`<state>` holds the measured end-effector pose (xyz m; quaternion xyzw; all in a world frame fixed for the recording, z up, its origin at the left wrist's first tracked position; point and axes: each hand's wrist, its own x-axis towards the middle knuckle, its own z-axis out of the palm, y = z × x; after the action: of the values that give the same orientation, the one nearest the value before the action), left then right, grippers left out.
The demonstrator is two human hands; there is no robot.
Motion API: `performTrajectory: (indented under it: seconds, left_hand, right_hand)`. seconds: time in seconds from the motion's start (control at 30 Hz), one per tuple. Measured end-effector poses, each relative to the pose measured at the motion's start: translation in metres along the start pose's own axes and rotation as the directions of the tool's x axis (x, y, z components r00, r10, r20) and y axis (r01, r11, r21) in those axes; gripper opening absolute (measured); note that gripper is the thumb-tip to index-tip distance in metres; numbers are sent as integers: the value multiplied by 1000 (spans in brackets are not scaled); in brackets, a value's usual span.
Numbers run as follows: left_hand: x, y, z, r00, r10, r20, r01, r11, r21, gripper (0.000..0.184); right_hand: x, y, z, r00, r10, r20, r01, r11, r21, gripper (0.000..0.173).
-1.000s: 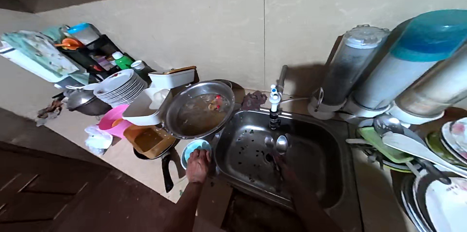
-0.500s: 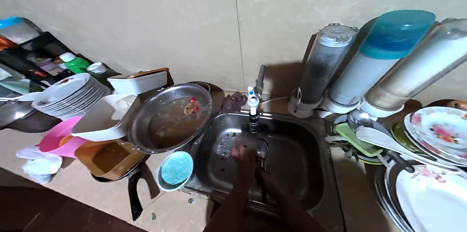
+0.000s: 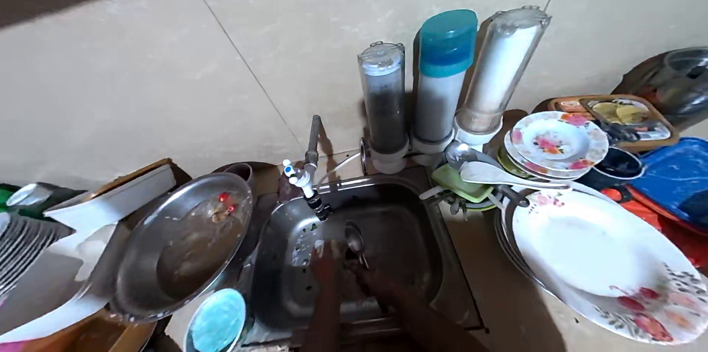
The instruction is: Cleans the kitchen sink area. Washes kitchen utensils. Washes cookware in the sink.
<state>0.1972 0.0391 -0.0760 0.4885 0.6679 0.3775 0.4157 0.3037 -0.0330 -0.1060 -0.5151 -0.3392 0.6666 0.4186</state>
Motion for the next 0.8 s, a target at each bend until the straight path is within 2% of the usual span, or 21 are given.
performTrajectory:
  seconds: [0.07,0.17,0.3,0.33,0.4,0.43,0.47,0.5,0.57,0.6,0.63,0.67,0.7,0.73,0.77,0.8]
  left_hand:
    - [2,-13,1,996,40,82,-55,980,192,53]
    - [23,-20,-15,948,135,287,-242,892,381,47]
    - [41,-8,-31,925,290,245,-370,834,409,36]
    - [36,-3,-28,908,302,291,-407,803,436,36]
    - [17,2,-20,819,272,505,-539,664,518,39]
    - [11,3,-14,766,214,606,-600,579,553,40]
    - [9,5,-8,732,139,667,-630,509,587,42]
    - [10,4,-5,736,92,670,-626,469,623,43]
    - [18,1,-8,822,7,570,-513,447,733,49]
    - [24,1,-12,863,10,505,-449,474,757,50]
    - [29,-2,-17,901,82,426,-397,551,734,48]
    - [34,-9,-21,934,205,292,-349,692,632,44]
    - [40,-14,-22,957,269,110,-290,849,442,39]
    - [44,-12,-20,975,213,-69,-195,959,204,36]
    - [45,-7,-16,984,84,-159,-89,996,-23,38]
    - [40,-3,-12,988,-24,-153,-3,986,-168,41]
  right_hand:
    - [-3,-4,-6,997,69,-41,-76,977,-199,43]
    - [-13,-6,-11,993,82,-90,-105,947,-302,44]
    - [-18,-7,-9,997,65,-47,-79,914,-398,43]
    - [-20,-10,-8,997,64,-42,-75,912,-403,43]
    - [-21,-12,-6,994,82,-72,-104,913,-395,46]
    - [-20,-13,-4,991,85,-101,-117,917,-382,46]
    - [-20,-17,-5,989,87,-119,-126,918,-376,45]
    - [-21,-20,-6,988,83,-127,-127,914,-386,44]
    - [-25,-22,-5,989,93,-112,-133,889,-438,43]
    - [-24,-22,-3,990,89,-105,-128,876,-465,43]
    - [-22,-21,-1,992,79,-100,-117,875,-471,43]
    - [-21,-22,2,993,74,-96,-110,882,-458,43]
    - [-21,-23,4,993,68,-101,-106,894,-436,43]
    - [-20,-24,5,992,56,-110,-97,909,-405,42]
    - [-19,-24,5,990,46,-131,-92,924,-370,42]
    - [-19,-23,5,986,33,-161,-85,940,-331,42]
